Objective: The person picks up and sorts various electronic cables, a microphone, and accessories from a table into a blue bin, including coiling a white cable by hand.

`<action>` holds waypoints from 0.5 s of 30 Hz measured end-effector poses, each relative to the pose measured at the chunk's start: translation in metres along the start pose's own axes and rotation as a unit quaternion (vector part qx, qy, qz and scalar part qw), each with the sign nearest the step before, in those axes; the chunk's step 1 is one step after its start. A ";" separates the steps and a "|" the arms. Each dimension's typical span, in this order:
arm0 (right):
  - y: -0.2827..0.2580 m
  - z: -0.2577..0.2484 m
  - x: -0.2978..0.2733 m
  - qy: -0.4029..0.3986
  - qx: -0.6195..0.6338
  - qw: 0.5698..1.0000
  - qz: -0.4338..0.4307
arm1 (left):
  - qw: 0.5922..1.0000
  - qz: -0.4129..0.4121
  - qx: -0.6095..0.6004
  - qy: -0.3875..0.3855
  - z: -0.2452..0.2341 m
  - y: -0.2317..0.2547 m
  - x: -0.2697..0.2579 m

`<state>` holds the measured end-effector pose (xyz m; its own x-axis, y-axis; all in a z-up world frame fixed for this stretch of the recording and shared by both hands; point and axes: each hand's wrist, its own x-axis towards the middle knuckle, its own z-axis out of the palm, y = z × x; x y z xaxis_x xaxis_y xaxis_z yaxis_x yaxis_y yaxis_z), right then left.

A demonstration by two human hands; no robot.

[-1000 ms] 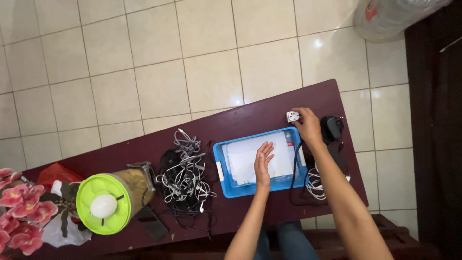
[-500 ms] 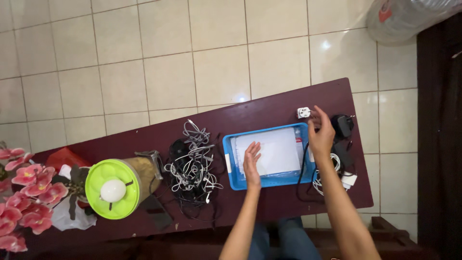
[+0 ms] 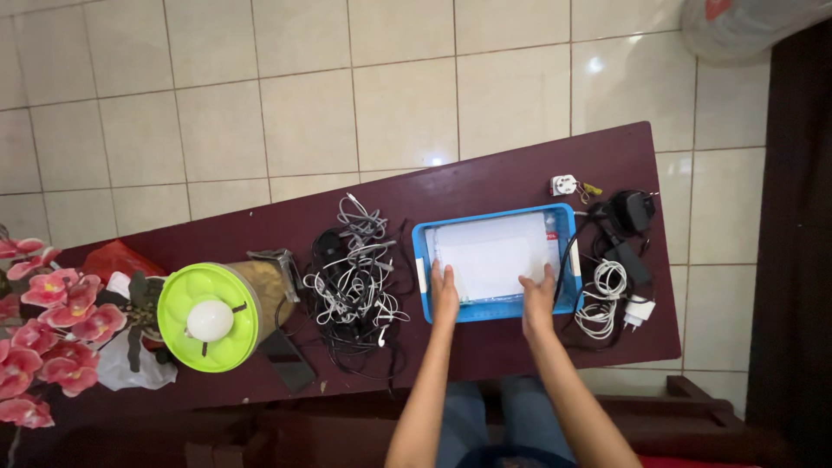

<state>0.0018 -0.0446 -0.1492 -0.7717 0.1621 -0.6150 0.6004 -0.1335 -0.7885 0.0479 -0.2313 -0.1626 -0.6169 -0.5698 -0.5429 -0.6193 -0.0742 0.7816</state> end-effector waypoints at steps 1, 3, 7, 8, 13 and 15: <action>0.003 -0.001 -0.003 0.005 0.038 0.999 0.016 | 1.000 0.006 0.001 0.004 0.000 -0.002 -0.001; 0.006 -0.005 -0.008 0.015 0.114 0.992 0.046 | 1.000 0.019 0.001 0.013 0.001 -0.006 -0.002; -0.003 -0.002 -0.007 0.038 0.096 0.993 0.055 | 0.996 0.030 0.080 -0.022 -0.007 -0.011 0.013; -0.008 -0.001 -0.004 0.049 0.100 0.988 0.102 | 0.992 0.052 0.112 -0.039 -0.009 -0.010 0.015; -0.017 0.003 0.002 0.031 0.112 0.983 0.143 | 0.970 0.067 0.232 -0.041 0.009 0.001 0.014; -0.015 -0.004 0.001 0.024 0.121 0.981 0.151 | 0.965 0.045 0.255 -0.031 0.021 0.004 0.008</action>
